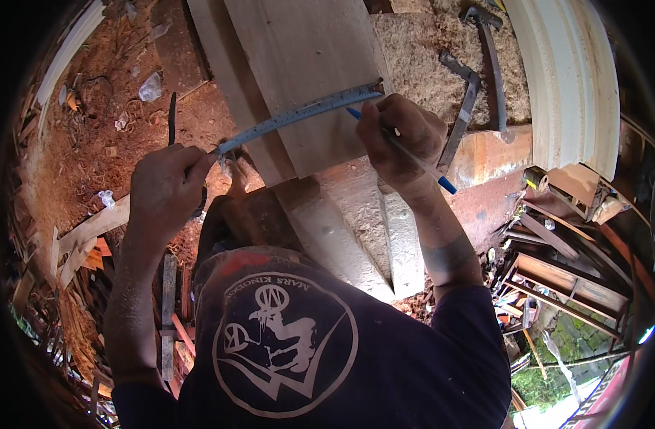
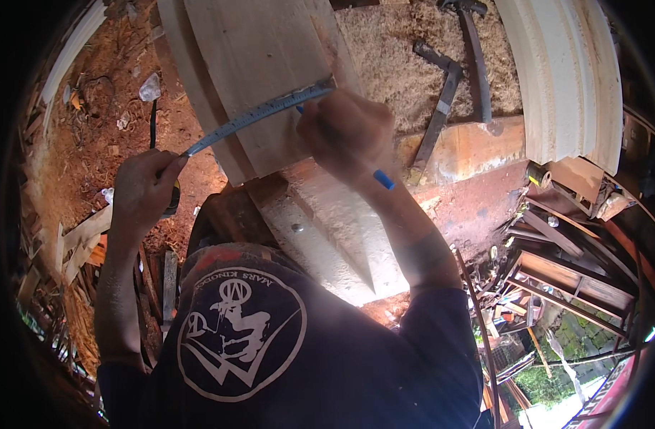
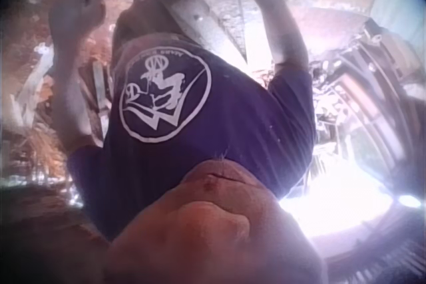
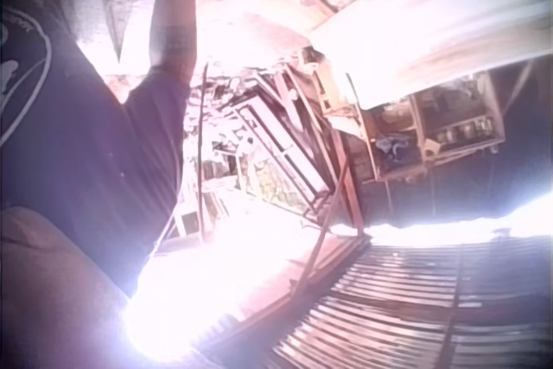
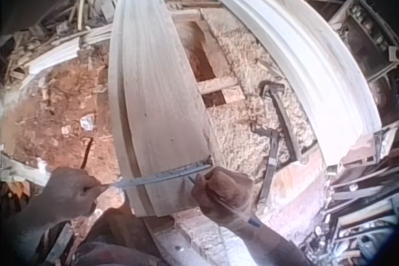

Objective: The person measures and marks curved wooden planks using a tape measure, a square, and a pen while the planks are stacked on a workbench.

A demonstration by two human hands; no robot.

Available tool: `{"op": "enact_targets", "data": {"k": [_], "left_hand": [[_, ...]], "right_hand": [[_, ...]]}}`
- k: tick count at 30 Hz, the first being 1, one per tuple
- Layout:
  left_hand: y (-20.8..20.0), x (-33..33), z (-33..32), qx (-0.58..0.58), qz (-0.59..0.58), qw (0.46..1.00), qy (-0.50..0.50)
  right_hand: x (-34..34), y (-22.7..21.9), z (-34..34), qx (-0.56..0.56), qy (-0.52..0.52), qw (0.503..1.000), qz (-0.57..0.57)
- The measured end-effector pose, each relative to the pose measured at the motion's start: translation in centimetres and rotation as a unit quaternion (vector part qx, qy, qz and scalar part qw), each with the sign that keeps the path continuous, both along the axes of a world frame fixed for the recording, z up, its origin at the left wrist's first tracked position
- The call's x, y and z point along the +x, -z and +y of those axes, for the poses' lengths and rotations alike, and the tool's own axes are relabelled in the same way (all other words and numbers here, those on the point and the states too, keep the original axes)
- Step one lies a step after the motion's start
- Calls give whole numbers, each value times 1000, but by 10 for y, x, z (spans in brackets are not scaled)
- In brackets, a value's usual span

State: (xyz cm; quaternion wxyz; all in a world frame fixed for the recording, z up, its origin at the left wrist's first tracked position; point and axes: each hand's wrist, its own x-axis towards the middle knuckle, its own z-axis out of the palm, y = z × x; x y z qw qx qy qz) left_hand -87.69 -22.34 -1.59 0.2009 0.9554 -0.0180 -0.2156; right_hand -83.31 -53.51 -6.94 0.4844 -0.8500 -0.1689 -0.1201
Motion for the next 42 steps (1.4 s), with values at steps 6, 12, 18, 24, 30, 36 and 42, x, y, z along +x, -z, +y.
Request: {"op": "enact_targets", "data": {"k": [6,12,18,24,30,36,42], "left_hand": [[2,-4,0,2,-33,999,3],[3,-4,-1,6,-28,1000,2],[3,-4,0,6,-30,1000,2],[2,-1,-2,7,-22,1000,0],[2,-2,-1,4,-30,1000,0],[1,-2,-2,6,-31,1000,-2],[2,-2,-3,2,-35,999,-1]], "right_hand": [[-1,6,-1,1,-23,999,-25],[-1,4,-1,-8,-22,1000,-9],[0,5,-1,-24,-29,999,-25],[0,7,0,-21,-32,999,-25],[-1,5,1,-5,-36,999,-31],[1,6,2,0,-31,999,-40],[1,-2,1,-3,-44,997,-57]]}}
